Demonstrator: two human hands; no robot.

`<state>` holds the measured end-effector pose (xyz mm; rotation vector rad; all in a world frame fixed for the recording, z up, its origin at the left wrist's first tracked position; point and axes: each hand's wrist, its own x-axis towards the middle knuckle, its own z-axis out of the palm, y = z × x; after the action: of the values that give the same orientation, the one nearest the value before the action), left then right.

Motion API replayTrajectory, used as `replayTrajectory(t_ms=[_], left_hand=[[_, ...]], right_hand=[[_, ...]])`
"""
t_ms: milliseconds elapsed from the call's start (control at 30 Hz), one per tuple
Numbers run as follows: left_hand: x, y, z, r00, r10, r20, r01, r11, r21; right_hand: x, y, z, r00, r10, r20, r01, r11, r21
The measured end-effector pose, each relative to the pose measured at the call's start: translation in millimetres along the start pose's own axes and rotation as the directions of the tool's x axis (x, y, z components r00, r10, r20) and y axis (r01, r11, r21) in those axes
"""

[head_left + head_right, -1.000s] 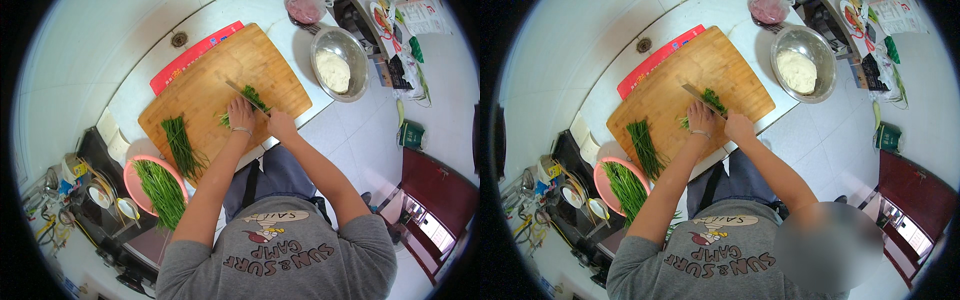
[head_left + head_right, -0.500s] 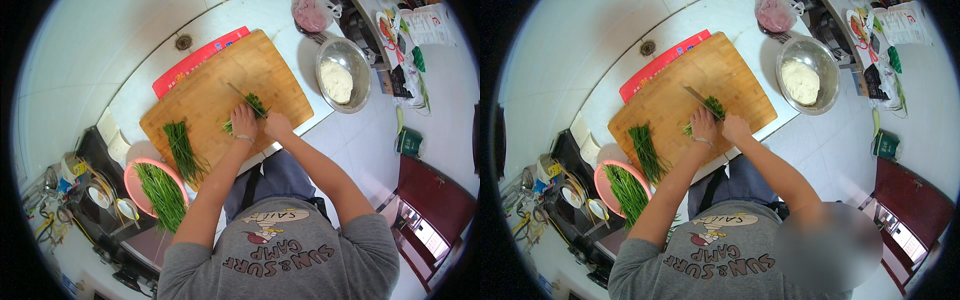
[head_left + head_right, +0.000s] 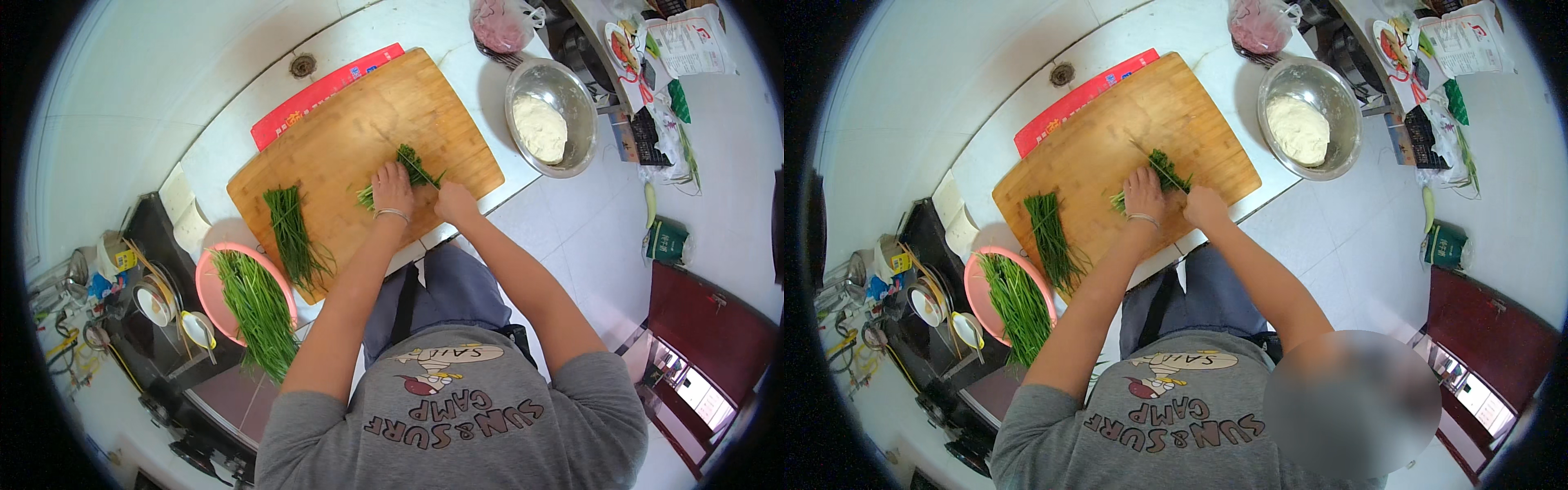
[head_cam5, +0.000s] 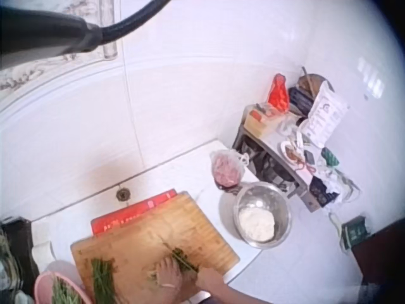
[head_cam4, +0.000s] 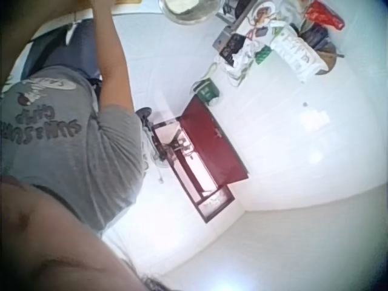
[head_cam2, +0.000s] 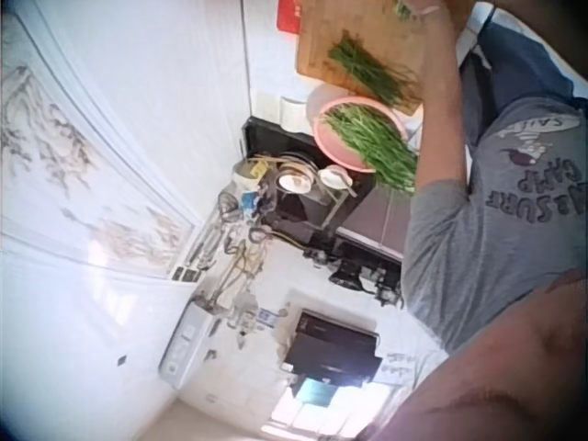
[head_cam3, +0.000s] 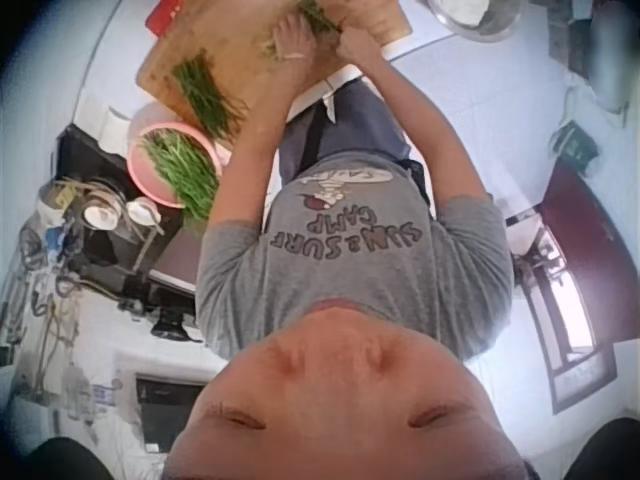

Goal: The person washes a large bunch of green chives in a pink basin at the sink, then transfers them to a wooden cutting board. They use a knife to chop the chives into small pieces, working through the bunch systematically.

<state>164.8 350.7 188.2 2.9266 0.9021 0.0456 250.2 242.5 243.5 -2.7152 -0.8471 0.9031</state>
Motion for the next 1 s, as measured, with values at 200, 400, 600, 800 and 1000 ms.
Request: replayTrajectory(t_ms=[200, 400, 600, 800, 1000], left_hand=[[1.4, 1.4, 1.7, 1.000, -0.002, 0.029, 0.004, 0.998, -0.060], [-1.1, 0.6, 14.8, 0.995, -0.075, -0.069, 0.079, 0.995, 0.056], [4.3, 2.0, -55.2, 0.960, -0.102, 0.262, 0.168, 0.956, -0.242], [-13.1, -14.2, -65.6, 0.990, -0.042, -0.134, 0.001, 0.957, -0.289], [-11.5, -14.0, -99.1, 0.946, -0.069, -0.316, -0.122, 0.828, -0.547]], right_hand=[[12.9, -26.0, -6.0, 0.993, -0.044, -0.107, 0.054, 0.994, 0.095], [4.4, -8.3, -22.4, 0.987, -0.141, -0.082, 0.152, 0.976, 0.153], [-7.4, -12.2, -39.8, 0.969, -0.144, -0.200, 0.191, 0.952, 0.241], [-16.9, -9.3, -33.5, 0.984, -0.047, -0.171, 0.069, 0.990, 0.125], [-27.2, -17.3, -32.9, 0.979, -0.025, -0.201, 0.028, 1.000, 0.012]])
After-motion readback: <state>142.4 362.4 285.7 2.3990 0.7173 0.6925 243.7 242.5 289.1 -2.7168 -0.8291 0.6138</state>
